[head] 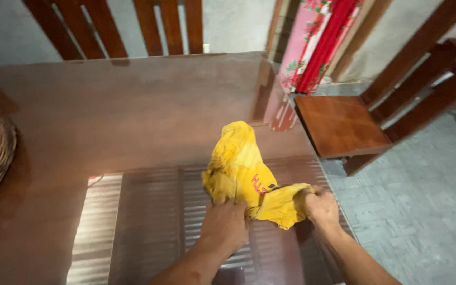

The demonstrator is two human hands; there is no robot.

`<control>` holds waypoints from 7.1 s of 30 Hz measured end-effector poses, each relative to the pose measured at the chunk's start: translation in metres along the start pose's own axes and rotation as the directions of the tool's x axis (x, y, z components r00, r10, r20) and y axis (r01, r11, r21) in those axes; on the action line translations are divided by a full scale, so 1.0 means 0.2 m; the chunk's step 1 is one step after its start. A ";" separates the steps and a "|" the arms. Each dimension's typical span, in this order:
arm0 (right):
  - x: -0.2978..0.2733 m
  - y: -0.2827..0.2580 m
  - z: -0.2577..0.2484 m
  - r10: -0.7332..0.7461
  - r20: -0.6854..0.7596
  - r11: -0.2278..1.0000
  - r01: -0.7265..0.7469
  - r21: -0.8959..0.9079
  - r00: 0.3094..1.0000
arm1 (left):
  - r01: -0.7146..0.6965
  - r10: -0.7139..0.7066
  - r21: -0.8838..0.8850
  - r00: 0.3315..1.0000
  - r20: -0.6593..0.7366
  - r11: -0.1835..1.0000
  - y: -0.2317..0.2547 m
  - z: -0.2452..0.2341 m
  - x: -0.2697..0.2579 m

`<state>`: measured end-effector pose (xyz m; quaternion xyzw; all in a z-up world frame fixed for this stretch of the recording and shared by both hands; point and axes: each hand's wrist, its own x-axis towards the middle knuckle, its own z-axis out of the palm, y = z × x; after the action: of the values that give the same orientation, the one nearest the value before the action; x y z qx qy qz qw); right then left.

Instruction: The person wipes a glossy wooden dining table with a yellow cloth. They move the cloth across the surface in repeated strokes, covering different areas of the table while a woven basket remains on the tabletop.

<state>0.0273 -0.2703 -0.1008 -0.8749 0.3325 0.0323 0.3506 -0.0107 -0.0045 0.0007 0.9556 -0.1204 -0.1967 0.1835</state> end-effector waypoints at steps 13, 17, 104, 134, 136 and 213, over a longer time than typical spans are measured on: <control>-0.72 -0.17 -0.29 -0.421 0.444 0.730 0.586 -0.351 0.791 | -0.089 0.093 0.122 0.995 -0.028 0.989 0.05 0.11 -0.03; -0.72 -0.19 -0.27 -0.322 0.578 0.719 0.591 -0.366 0.750 | -0.016 -0.019 0.132 0.966 0.259 0.991 0.08 0.12 -0.07; 0.91 -0.65 0.08 -0.244 0.562 -0.443 0.606 0.660 -0.790 | 0.888 -0.927 -0.438 0.036 0.373 -0.142 0.88 0.27 0.67; 2.16 -1.81 0.90 -0.683 0.725 -0.034 0.989 -0.147 0.084 | 0.743 -0.895 -0.558 -0.123 0.428 -0.369 0.66 -0.19 1.47; 1.99 -1.66 0.83 -0.683 0.714 -0.183 0.983 0.033 -0.151 | 0.734 -0.897 -0.564 -0.144 0.417 -0.380 0.65 -0.17 1.47; 1.04 -1.84 1.42 -0.606 0.562 -0.265 0.809 0.525 -0.563 | 0.525 -0.757 -0.548 -0.406 0.511 -0.651 0.41 -0.02 1.29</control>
<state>0.4616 -0.0103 -0.1560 -0.6859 -0.6837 0.1359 0.2088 0.2095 -0.1553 -0.0484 0.4307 0.8441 -0.1283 0.2925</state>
